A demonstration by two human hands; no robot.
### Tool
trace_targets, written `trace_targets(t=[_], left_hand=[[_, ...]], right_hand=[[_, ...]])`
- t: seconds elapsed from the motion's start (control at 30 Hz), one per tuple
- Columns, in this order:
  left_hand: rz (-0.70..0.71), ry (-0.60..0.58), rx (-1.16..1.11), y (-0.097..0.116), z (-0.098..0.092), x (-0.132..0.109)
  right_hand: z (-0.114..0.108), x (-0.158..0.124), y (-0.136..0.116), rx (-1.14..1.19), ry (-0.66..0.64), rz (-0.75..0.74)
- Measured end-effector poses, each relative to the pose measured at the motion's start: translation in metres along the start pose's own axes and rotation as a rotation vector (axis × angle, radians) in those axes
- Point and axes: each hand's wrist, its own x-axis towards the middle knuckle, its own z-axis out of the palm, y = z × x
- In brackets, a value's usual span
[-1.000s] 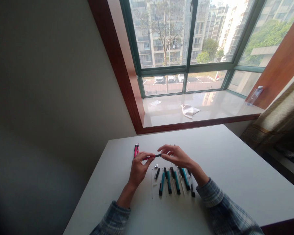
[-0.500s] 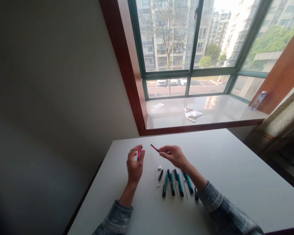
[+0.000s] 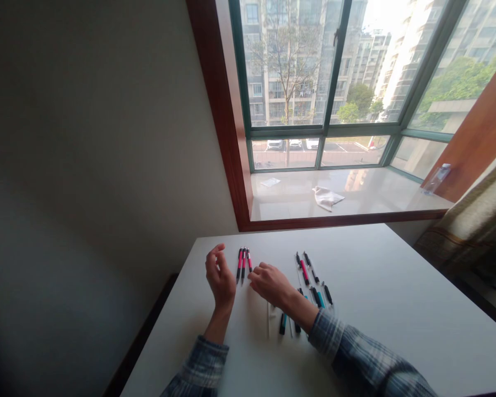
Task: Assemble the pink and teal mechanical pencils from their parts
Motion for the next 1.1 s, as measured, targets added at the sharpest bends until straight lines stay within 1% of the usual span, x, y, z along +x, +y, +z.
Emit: trace_targets(t=[0.1,0.4,0.5,0.57,0.67,0.73,0.8,0.83,0.9,0.97,1.03,1.1], left_hand=[[-0.008,0.013,0.002,0.001,-0.003,0.002],[0.002,-0.027,0.012,0.002,-0.002,0.001],[0.008,-0.035,0.004,0.002,-0.001,0.001],[0.005,-0.050,-0.002,0.002,0.000,0.000],[-0.009,-0.088,-0.007,0.004,0.003,-0.003],[-0.013,-0.128,-0.007,0.005,0.005,-0.005],[-0.008,-0.172,-0.009,0.006,0.008,-0.008],[-0.002,-0.191,-0.011,0.007,0.009,-0.009],[0.009,-0.218,-0.013,0.008,0.011,-0.010],[0.013,-0.236,-0.010,0.008,0.013,-0.012],[0.013,-0.251,-0.005,0.007,0.015,-0.013],[0.010,-0.267,-0.003,0.006,0.018,-0.014]], right_hand=[[0.004,0.005,-0.004,-0.033,-0.010,-0.015],[0.009,0.012,-0.010,-0.037,-0.010,-0.019],[0.006,0.009,-0.010,0.016,-0.011,-0.015],[0.000,0.004,-0.005,0.103,-0.003,-0.009],[-0.012,-0.009,0.014,0.257,0.060,0.029],[-0.021,-0.021,0.036,0.325,0.124,0.090],[-0.029,-0.034,0.061,0.336,0.194,0.179],[-0.033,-0.042,0.074,0.339,0.209,0.215],[-0.039,-0.056,0.098,0.349,0.213,0.262],[-0.042,-0.069,0.116,0.364,0.194,0.292],[-0.044,-0.080,0.128,0.378,0.179,0.316],[-0.044,-0.086,0.135,0.382,0.167,0.333]])
